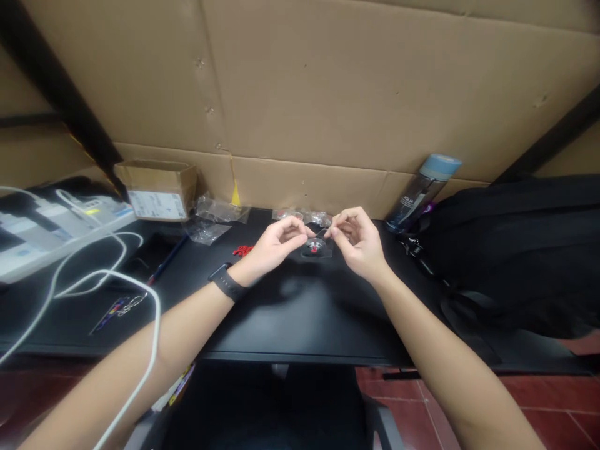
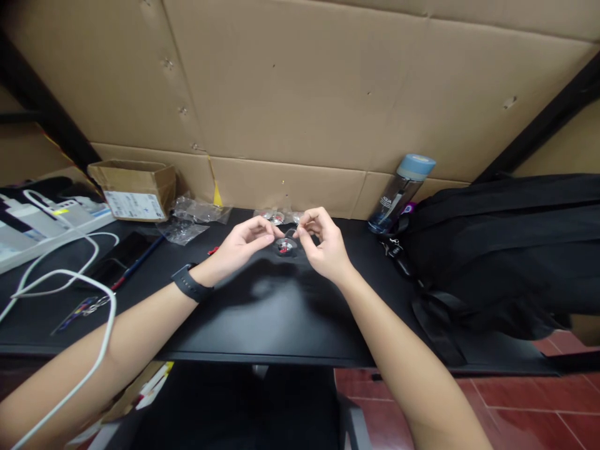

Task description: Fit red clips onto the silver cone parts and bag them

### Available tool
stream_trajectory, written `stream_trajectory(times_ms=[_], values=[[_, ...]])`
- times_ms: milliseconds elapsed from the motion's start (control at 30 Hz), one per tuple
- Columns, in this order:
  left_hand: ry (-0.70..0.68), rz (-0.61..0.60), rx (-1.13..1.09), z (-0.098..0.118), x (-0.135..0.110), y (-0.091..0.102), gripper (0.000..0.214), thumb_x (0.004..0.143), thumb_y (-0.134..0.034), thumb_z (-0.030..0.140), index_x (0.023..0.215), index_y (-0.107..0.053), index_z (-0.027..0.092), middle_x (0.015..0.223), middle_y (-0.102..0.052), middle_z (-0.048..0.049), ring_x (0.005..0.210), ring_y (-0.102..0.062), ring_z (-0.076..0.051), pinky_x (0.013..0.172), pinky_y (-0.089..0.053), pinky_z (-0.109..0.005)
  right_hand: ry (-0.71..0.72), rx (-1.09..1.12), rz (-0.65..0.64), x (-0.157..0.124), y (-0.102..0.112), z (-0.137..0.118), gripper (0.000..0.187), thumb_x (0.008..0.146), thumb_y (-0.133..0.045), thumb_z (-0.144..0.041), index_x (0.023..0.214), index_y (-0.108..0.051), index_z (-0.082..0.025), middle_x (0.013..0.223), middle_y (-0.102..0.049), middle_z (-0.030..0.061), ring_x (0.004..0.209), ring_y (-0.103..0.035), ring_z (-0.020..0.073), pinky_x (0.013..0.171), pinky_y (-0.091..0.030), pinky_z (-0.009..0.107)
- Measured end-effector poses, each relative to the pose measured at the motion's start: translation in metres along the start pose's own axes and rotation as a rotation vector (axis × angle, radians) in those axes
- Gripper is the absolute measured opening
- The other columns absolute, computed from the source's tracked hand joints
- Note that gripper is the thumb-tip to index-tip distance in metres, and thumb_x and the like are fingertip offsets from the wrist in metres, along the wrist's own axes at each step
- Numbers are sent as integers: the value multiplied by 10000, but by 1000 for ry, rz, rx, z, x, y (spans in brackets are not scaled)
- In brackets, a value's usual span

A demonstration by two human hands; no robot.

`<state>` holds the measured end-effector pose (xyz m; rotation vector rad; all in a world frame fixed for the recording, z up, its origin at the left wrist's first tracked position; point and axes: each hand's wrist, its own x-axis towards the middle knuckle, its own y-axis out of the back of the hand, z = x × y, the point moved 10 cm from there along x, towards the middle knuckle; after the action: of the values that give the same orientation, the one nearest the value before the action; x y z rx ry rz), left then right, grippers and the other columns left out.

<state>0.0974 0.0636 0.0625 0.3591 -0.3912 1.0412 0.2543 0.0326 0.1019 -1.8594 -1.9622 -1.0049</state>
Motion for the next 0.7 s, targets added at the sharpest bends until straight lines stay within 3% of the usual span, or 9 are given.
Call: stream_trajectory(times_ms=[133, 333, 467, 600, 700], values=[[-47, 35, 154, 9, 1, 6, 181, 908, -729, 345, 909, -678, 171, 1052, -749, -99, 1059, -695, -235, 1045, -491, -399, 35, -114, -32, 1, 0, -6, 122, 959, -641, -305, 935, -532, -255, 892, -608, 28, 819, -637, 194, 817, -562, 374], [27, -24, -100, 4, 1, 4, 193, 918, -727, 346, 950, -646, 174, 1121, -743, -106, 1101, -696, -228, 1015, -518, -390, 0, -27, -45, 1, -5, 0, 136, 962, -638, -313, 906, -533, -249, 885, -595, 16, 744, -660, 178, 781, -575, 381], [34, -57, -90, 3, 1, 1, 198, 885, -761, 344, 900, -669, 169, 1086, -748, -103, 1114, -692, -240, 1043, -505, -408, 28, 3, -18, 0, -3, 0, 162, 952, -644, -327, 862, -534, -249, 853, -602, 21, 753, -639, 188, 775, -574, 383], [51, 55, -50, -1, 1, 10, 226, 829, -805, 359, 848, -699, 161, 1014, -762, -96, 1057, -708, -252, 1012, -518, -417, 70, -111, -6, 1, 1, -3, 143, 936, -643, -270, 809, -580, -246, 862, -619, 47, 842, -627, 225, 806, -563, 405], [63, 20, -47, -2, 0, 5, 196, 839, -794, 340, 870, -722, 160, 979, -763, -95, 1065, -709, -261, 991, -521, -406, 111, -171, -51, 2, -2, -8, 169, 941, -608, -211, 775, -613, -242, 875, -628, 55, 862, -633, 232, 818, -551, 414]])
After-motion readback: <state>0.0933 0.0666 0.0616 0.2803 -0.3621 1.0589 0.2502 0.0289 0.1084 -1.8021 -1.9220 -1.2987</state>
